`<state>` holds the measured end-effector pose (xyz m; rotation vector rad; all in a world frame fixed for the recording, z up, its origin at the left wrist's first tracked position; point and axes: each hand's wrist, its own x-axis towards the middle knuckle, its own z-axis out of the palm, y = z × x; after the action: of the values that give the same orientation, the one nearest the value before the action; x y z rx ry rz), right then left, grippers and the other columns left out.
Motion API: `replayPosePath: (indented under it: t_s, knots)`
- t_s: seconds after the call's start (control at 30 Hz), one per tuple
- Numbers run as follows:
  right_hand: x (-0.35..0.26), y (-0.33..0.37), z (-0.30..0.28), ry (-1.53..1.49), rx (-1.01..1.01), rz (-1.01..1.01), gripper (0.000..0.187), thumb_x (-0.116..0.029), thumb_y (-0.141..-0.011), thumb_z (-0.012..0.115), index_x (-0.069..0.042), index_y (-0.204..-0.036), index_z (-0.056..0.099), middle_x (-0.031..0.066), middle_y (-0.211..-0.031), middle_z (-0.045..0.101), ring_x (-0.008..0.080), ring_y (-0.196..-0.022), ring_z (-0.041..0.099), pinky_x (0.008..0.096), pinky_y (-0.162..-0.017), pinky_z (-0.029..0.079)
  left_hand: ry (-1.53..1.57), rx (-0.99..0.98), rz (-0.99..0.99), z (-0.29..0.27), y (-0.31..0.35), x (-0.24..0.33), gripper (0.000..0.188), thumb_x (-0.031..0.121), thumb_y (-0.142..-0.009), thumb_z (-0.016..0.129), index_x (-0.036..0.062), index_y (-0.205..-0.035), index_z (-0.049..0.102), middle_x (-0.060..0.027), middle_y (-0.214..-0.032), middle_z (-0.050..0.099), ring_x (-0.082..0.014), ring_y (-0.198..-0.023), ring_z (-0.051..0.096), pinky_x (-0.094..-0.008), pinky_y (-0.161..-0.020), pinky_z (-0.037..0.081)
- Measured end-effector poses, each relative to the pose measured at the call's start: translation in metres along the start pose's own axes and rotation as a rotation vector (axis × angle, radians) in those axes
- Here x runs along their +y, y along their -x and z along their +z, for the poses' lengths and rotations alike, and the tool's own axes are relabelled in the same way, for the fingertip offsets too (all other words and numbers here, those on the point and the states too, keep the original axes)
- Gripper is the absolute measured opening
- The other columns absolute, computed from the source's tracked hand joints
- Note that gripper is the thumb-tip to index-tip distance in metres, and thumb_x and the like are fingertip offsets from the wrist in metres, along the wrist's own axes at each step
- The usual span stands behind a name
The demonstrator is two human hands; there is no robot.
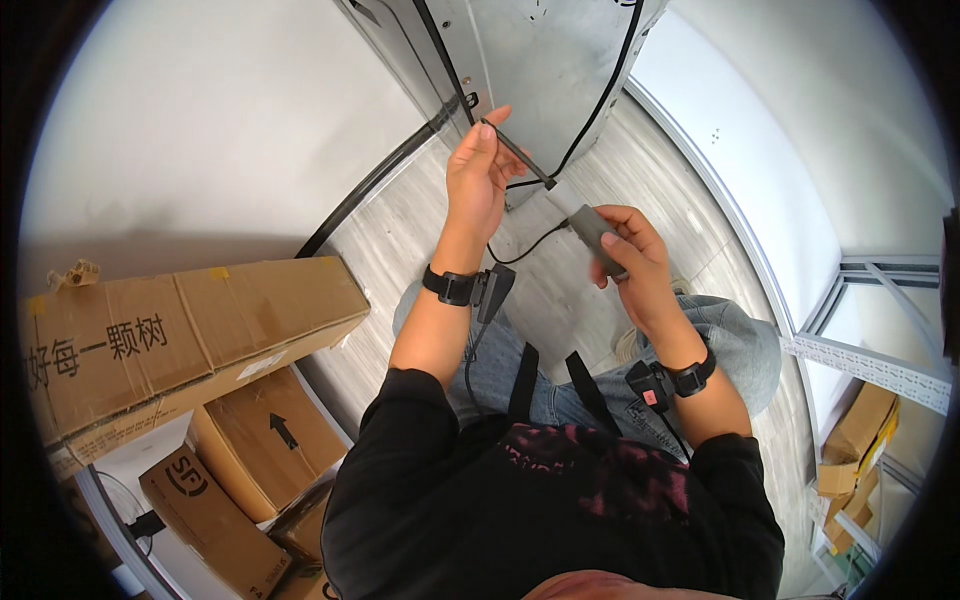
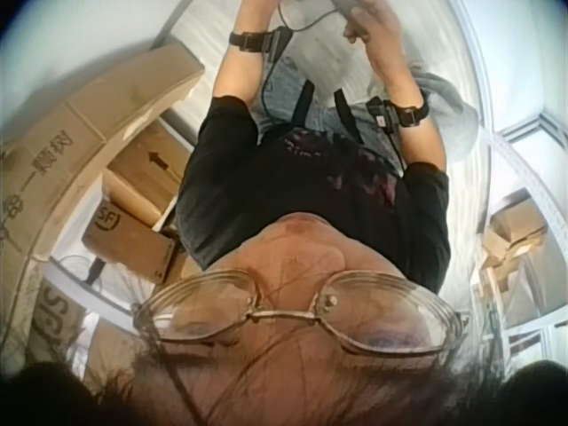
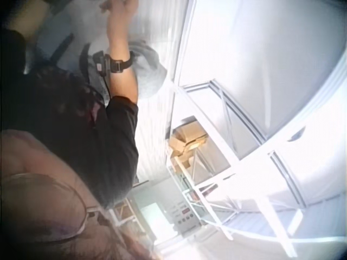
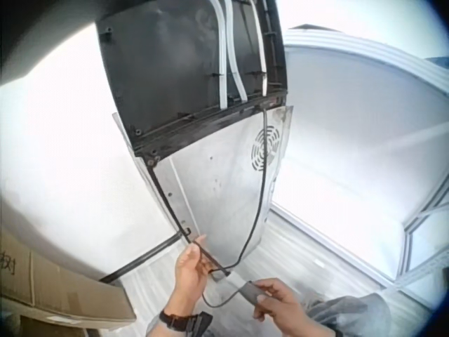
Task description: The person uses a screwdriver to remove screws from the back panel of a wall-mounted electronic device. They then remove the panel and continue to unscrew components from the device's metal chassis.
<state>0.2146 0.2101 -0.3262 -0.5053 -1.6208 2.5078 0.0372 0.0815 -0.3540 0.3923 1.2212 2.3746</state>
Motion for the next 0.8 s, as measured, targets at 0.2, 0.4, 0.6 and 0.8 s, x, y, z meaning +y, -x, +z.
replayPosePath:
  t_s: [0.2, 0.4, 0.6, 0.8]
  knots:
    - [-0.015, 0.001, 0.007, -0.018, -0.03, -0.107, 0.028, -0.011, -0.09, 0.053, -0.002, -0.117, 0.05, 0.0078, -0.097, 0.056, 0.0121, -0.063, 0.057, 0.0248, -0.053, 0.044, 0.026, -0.05, 0.084, 0.02, -0.005, 0.026, 0.037, 0.029, -0.098, 0.044, 0.0012, -0.122, 0.051, -0.0028, -0.076, 0.06, -0.0125, -0.072, 0.059, -0.0282, -0.065, 0.048]
    - [-0.023, 0.003, 0.013, -0.043, -0.048, -0.141, 0.028, -0.012, -0.091, 0.052, -0.001, -0.116, 0.05, 0.0077, -0.097, 0.056, 0.0119, -0.064, 0.056, 0.025, -0.054, 0.044, 0.02, -0.047, 0.132, 0.031, -0.009, 0.033, 0.036, 0.026, -0.098, 0.043, 0.0005, -0.121, 0.051, -0.0025, -0.076, 0.06, -0.0126, -0.071, 0.059, -0.0269, -0.065, 0.047]
    - [-0.024, 0.003, 0.012, -0.073, -0.064, -0.121, 0.028, -0.012, -0.091, 0.052, 0.0, -0.117, 0.05, 0.0075, -0.095, 0.056, 0.0118, -0.064, 0.056, 0.0252, -0.053, 0.044, 0.06, -0.056, 0.156, 0.031, -0.01, 0.032, 0.036, 0.026, -0.098, 0.043, -0.0008, -0.122, 0.051, -0.0035, -0.075, 0.061, -0.0135, -0.07, 0.058, -0.0267, -0.066, 0.047]
    - [-0.027, 0.003, 0.013, -0.077, -0.046, -0.105, 0.028, -0.012, -0.091, 0.052, 0.0, -0.116, 0.05, 0.0076, -0.093, 0.056, 0.012, -0.062, 0.056, 0.025, -0.052, 0.043, 0.089, -0.039, 0.155, 0.032, -0.011, 0.031, 0.037, 0.027, -0.098, 0.044, -0.0012, -0.121, 0.051, -0.0041, -0.074, 0.061, -0.0145, -0.069, 0.057, -0.0277, -0.067, 0.047]
